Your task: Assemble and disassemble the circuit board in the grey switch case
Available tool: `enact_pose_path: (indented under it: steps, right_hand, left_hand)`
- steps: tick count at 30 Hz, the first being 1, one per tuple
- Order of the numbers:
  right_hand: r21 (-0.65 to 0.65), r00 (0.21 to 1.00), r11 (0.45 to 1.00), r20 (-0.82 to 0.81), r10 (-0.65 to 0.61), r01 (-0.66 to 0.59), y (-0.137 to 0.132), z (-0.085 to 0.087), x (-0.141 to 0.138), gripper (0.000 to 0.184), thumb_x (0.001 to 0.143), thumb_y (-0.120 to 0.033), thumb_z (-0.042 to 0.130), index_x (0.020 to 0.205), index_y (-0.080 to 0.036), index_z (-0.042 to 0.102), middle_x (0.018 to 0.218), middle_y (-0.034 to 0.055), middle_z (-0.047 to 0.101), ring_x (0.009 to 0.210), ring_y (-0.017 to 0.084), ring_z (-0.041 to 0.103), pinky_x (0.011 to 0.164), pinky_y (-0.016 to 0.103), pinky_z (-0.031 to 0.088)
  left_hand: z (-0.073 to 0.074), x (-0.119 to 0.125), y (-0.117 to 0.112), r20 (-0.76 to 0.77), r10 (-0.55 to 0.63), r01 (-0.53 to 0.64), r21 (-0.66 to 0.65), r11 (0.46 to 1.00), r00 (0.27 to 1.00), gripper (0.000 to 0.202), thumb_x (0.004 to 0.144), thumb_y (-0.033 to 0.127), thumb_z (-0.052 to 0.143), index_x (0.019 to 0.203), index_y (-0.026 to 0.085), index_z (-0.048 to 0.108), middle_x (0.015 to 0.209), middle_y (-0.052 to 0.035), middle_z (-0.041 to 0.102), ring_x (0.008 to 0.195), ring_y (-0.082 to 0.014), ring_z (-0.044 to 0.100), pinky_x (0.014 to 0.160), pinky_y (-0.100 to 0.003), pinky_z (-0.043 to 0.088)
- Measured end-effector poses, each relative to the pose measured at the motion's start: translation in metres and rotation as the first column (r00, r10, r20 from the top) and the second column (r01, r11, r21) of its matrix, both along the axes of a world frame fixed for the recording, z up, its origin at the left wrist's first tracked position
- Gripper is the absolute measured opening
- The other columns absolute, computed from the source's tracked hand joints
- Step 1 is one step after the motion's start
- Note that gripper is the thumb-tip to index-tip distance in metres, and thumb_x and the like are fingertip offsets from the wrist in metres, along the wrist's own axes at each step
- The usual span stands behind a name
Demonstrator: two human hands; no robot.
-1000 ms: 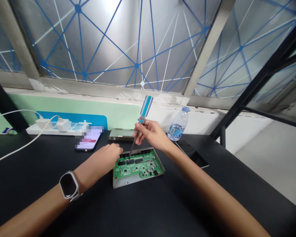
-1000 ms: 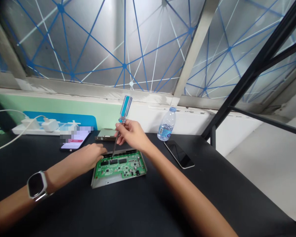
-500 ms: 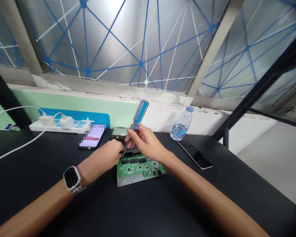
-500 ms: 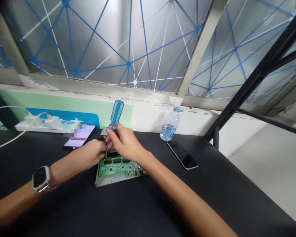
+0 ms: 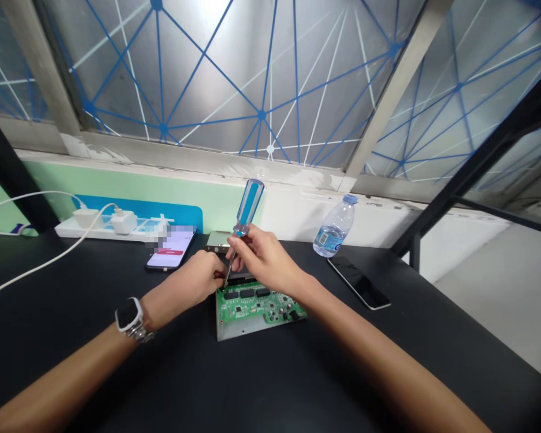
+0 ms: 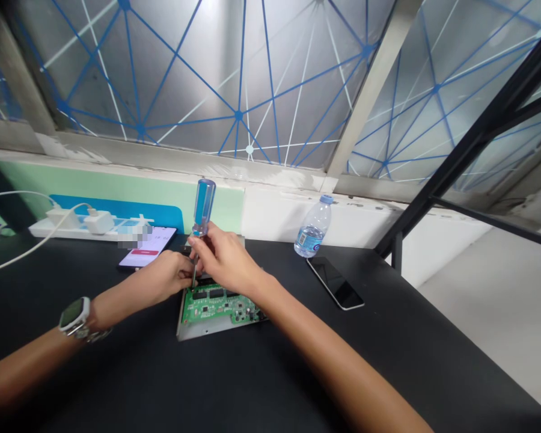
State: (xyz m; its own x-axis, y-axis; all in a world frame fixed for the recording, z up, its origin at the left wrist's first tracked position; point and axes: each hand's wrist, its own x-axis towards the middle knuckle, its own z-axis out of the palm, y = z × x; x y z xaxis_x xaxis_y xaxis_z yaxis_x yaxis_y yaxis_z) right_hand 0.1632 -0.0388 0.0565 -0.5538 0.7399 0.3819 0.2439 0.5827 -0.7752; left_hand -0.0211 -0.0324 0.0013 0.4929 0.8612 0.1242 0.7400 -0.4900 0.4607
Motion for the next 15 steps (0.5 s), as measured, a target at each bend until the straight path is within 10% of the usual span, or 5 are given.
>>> enact_pose_path:
  steps: [15]
  right_hand:
    - [0.056, 0.996, 0.998, 0.085, -0.003, -0.002, -0.0057, 0.0042, 0.0013, 0.022, 0.098, -0.038, 0.047, 0.089, -0.02, 0.057, 0.068, 0.0017, 0.069, 0.062, 0.016, 0.067, 0.06, 0.029, 0.052]
  left_hand:
    - [0.0021, -0.001, -0.0048, 0.077, 0.021, -0.018, -0.034, 0.999, 0.997, 0.016, 0.073, 0.011, 0.056, 0.064, 0.015, 0.068, 0.057, 0.0, 0.06, 0.056, -0.0131, 0.052, 0.054, -0.024, 0.032]
